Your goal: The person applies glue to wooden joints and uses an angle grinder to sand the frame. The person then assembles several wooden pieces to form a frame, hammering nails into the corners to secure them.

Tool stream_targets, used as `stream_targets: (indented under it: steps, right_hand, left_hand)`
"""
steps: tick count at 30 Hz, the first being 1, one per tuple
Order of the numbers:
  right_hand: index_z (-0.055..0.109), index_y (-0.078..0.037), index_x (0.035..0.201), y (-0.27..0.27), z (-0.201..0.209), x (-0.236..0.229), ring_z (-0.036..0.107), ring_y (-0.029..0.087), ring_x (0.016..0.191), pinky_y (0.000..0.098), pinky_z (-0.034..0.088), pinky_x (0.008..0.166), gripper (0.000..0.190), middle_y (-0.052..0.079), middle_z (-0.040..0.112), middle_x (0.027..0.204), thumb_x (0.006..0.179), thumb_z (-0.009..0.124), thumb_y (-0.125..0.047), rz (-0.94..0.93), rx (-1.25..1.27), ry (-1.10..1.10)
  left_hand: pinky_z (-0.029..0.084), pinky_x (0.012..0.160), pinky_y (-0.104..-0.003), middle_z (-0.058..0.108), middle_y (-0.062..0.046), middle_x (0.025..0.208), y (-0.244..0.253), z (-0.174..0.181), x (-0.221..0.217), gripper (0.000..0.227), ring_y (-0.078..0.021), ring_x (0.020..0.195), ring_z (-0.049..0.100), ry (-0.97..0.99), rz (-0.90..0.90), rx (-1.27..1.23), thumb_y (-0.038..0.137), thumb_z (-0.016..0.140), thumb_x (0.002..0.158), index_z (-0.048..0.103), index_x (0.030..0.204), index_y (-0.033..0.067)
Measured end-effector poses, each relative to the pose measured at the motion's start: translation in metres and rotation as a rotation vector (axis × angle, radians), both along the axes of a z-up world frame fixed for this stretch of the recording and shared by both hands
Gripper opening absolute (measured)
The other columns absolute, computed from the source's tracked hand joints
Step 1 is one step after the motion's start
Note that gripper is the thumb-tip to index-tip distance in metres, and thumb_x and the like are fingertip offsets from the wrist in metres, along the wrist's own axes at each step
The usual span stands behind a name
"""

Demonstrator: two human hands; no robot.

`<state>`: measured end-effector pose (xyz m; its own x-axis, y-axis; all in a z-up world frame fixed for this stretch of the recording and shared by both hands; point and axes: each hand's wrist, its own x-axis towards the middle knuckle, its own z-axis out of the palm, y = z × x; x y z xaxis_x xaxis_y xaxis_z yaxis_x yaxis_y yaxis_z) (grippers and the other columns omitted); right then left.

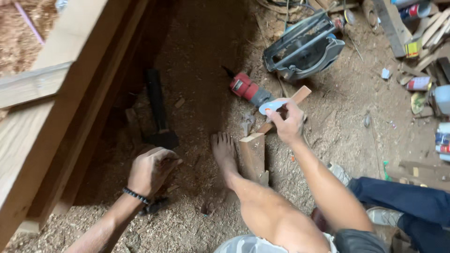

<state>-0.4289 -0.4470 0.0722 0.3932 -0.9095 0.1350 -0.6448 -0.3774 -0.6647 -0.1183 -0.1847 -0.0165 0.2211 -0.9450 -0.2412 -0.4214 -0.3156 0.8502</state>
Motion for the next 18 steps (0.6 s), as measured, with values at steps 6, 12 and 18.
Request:
stream_targets:
  steps: [6,12,18]
  right_hand:
    - [0.074,-0.003,0.101,0.057,-0.070,-0.070,0.072,0.030,0.084,0.0381,0.058,0.078,0.015,0.019,0.073,0.092,0.090,0.075,-0.014,-0.369,0.100,0.048]
    - [0.074,-0.004,0.107,0.090,-0.104,-0.094,0.073,0.031,0.090,0.0389,0.058,0.082,0.021,0.021,0.074,0.094,0.088,0.076,-0.013,-0.733,0.056,0.076]
    - [0.080,-0.007,0.109,0.104,-0.185,-0.145,0.073,0.040,0.096,0.0488,0.060,0.080,0.025,0.021,0.077,0.099,0.084,0.074,-0.005,-0.512,-0.065,0.258]
  left_hand:
    - [0.057,0.089,-0.032,0.075,0.013,0.085,-0.019,-0.057,-0.038,0.013,-0.0136,0.089,0.072,-0.242,-0.206,-0.002,0.047,0.074,0.083,0.076,0.091,0.0375]
    - [0.050,0.097,-0.036,0.076,0.012,0.096,-0.081,-0.056,-0.098,0.020,-0.0117,0.093,0.069,-0.202,-0.384,-0.128,0.040,0.074,0.083,0.073,0.101,0.0313]
    - [0.054,0.089,-0.038,0.073,0.003,0.084,-0.101,-0.076,-0.148,0.016,-0.0196,0.090,0.070,-0.131,-0.393,-0.099,0.041,0.066,0.091,0.076,0.098,0.0298]
